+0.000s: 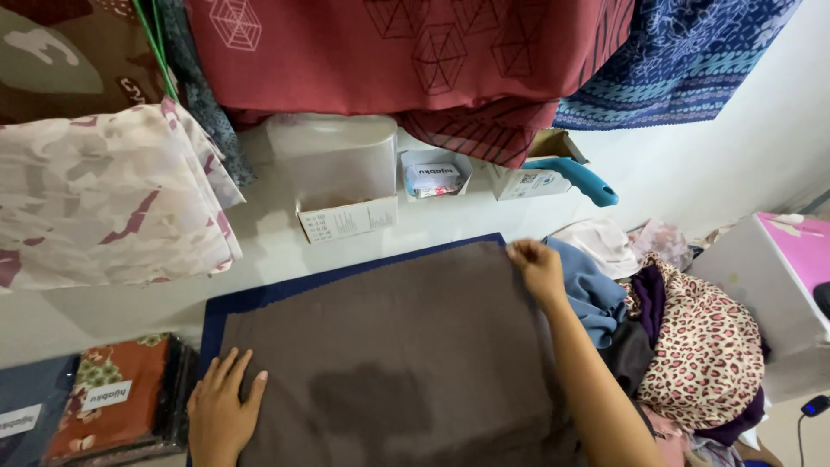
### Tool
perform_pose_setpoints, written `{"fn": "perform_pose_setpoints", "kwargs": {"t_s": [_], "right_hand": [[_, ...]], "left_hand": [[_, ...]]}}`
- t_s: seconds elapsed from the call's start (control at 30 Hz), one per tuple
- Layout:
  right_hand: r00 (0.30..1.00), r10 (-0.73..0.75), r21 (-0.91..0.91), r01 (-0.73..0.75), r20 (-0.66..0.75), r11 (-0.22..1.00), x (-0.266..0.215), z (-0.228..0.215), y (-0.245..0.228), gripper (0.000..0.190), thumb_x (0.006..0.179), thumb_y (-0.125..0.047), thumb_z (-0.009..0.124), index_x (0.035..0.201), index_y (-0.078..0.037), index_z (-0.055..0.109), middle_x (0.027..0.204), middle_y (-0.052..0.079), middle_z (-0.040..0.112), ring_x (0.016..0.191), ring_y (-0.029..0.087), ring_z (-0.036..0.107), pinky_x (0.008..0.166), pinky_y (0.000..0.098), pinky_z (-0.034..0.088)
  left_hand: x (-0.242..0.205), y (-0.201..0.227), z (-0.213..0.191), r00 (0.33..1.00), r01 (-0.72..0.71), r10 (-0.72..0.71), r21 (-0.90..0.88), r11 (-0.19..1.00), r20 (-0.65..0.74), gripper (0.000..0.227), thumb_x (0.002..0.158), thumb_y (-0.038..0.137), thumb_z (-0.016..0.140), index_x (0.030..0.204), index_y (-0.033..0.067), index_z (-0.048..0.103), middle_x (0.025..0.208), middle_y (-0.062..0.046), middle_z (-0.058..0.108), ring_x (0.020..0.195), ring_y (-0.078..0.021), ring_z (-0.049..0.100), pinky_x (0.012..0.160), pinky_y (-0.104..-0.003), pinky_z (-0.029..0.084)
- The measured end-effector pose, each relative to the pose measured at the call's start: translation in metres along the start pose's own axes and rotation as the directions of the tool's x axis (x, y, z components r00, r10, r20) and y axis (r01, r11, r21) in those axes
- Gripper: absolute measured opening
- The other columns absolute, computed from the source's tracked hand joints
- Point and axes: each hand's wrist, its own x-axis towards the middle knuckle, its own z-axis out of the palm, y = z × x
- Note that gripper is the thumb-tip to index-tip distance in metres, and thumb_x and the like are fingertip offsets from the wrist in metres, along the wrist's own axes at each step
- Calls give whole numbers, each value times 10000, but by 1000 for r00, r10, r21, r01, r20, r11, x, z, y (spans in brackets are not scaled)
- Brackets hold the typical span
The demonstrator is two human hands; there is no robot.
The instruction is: Spreading out a brown cloth on a board and cleaning it with a lint roller
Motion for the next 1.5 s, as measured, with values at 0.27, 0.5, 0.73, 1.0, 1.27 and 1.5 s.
{"fn": "perform_pose_setpoints", "kwargs": {"t_s": [0.27,0.5,0.73,1.0,1.27,1.5], "right_hand": [[997,-1,-403,-30,-76,915,47,56,66,209,922,-330,706,942,-133,774,875,54,764,857,260,704,806,400,491],[993,-58,-551,-11,-107,834,44,66,74,309,949,-399,641,1104,-157,754,1024,179,728,974,389,687,895,503,505],[991,125,-510,-130,-44,850,39,64,69,481,932,-467,635,1260,-132,742,1276,202,674,1190,417,611,1058,528,429],[991,-119,-735,42,-53,676,62,65,141,345,1093,-469,672,1191,-142,725,1122,42,628,1011,326,701,851,484,524],[990,-136,-797,44,-48,602,54,71,116,295,1116,-449,595,1198,-184,695,1123,32,650,1103,302,697,977,545,471],[866,-459,-790,138,-196,598,30,57,72,160,1213,-146,475,1110,-35,523,751,125,580,652,410,686,676,470,554]], "left_hand": [[3,-2,3,999,9,-10,-7,1000,-48,640,945,654,406,1507,361,499,1653,74,398,1562,-203,323,1248,-460,294],[2,-2,1,995,-11,7,-33,999,-102,613,947,621,452,1469,319,565,1615,48,462,1534,-218,374,1217,-471,334],[26,-21,25,809,-337,194,-168,926,-555,378,962,436,620,1184,173,778,1290,-47,728,1212,-240,663,1057,-399,486],[117,-25,25,857,165,-237,-192,967,-457,361,867,560,742,1059,257,771,1006,-60,730,988,-350,728,821,-472,590],[138,-6,33,886,222,-294,-230,948,-358,202,959,434,685,1021,257,761,1003,-40,726,1022,-381,692,889,-479,542],[169,5,21,798,-125,-119,-357,926,-590,210,993,251,689,1074,62,647,965,-189,707,972,-443,703,855,-541,571]]}}
